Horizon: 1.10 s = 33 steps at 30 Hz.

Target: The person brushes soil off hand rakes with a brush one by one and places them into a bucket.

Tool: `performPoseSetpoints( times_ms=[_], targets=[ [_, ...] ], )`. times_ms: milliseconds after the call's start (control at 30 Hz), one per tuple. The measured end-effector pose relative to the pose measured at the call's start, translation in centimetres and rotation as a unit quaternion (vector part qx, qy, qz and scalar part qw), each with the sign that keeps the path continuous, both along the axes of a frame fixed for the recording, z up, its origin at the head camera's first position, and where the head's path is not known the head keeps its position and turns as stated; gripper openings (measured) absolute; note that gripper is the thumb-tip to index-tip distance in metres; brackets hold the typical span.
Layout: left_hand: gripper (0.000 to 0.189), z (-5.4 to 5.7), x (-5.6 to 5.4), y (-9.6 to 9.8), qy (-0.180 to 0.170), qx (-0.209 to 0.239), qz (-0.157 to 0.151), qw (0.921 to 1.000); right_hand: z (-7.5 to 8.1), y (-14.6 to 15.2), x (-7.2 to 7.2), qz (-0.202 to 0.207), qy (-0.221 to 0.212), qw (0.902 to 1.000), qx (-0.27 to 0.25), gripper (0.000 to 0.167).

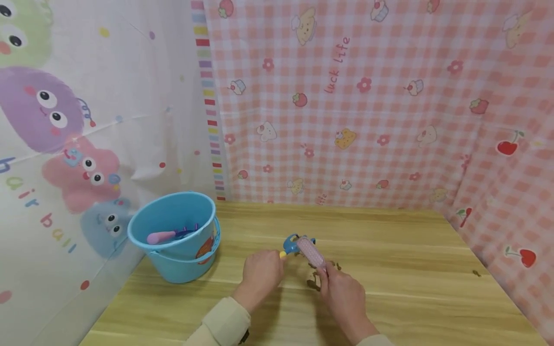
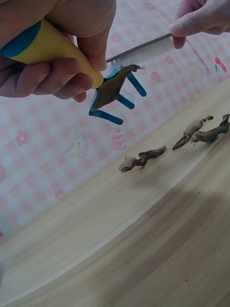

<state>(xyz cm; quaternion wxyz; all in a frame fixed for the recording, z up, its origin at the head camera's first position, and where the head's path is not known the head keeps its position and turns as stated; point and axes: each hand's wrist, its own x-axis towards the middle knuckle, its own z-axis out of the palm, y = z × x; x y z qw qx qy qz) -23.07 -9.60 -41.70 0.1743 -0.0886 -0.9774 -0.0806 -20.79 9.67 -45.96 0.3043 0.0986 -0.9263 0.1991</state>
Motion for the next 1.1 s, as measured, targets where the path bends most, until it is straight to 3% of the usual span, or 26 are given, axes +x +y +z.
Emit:
performPoseSetpoints(
  times_ms=[267, 433, 567, 700, 900, 1100],
  targets=[
    [0.035, 0.7, -0.2, -0.6, -0.028, 0.015, 0.014, 0.9994, -0.1, 2.2, -0.6, -0.037, -0.079, 0.9956, -0.033, 0.022],
    [0.036, 0.5, 0.0, -0.1, -0.03, -0.006, 0.007, 0.9995, 0.9, 1.4, -0.5, -0.018, -0.023, 0.9984, -0.049, 0.021],
    [0.036, 0.2, 0.1, 0.3, -0.009, -0.014, -0.001, 0.9999, 1.3, 0.0, -0.2, 0.023, 0.014, 0.9993, -0.024, 0.021],
    [0.036, 0.1, 0.1, 0.4, -0.001, -0.012, -0.003, 0.9999, 1.0, -0.5, 0.1, 0.019, 0.018, 0.9996, -0.005, 0.017],
    [0.027, -0.2, -0.3, -0.4, -0.013, 0.002, 0.002, 0.9999, 0.4, 0.3, -0.3, 0.004, 0.019, 0.9996, -0.02, 0.018],
    [0.02, -0.5, -0.4, -0.7, 0.004, 0.029, -0.023, 0.9993, 0.4, 0.6, -0.6, -0.001, -0.001, 0.9995, -0.032, 0.022]
  ],
)
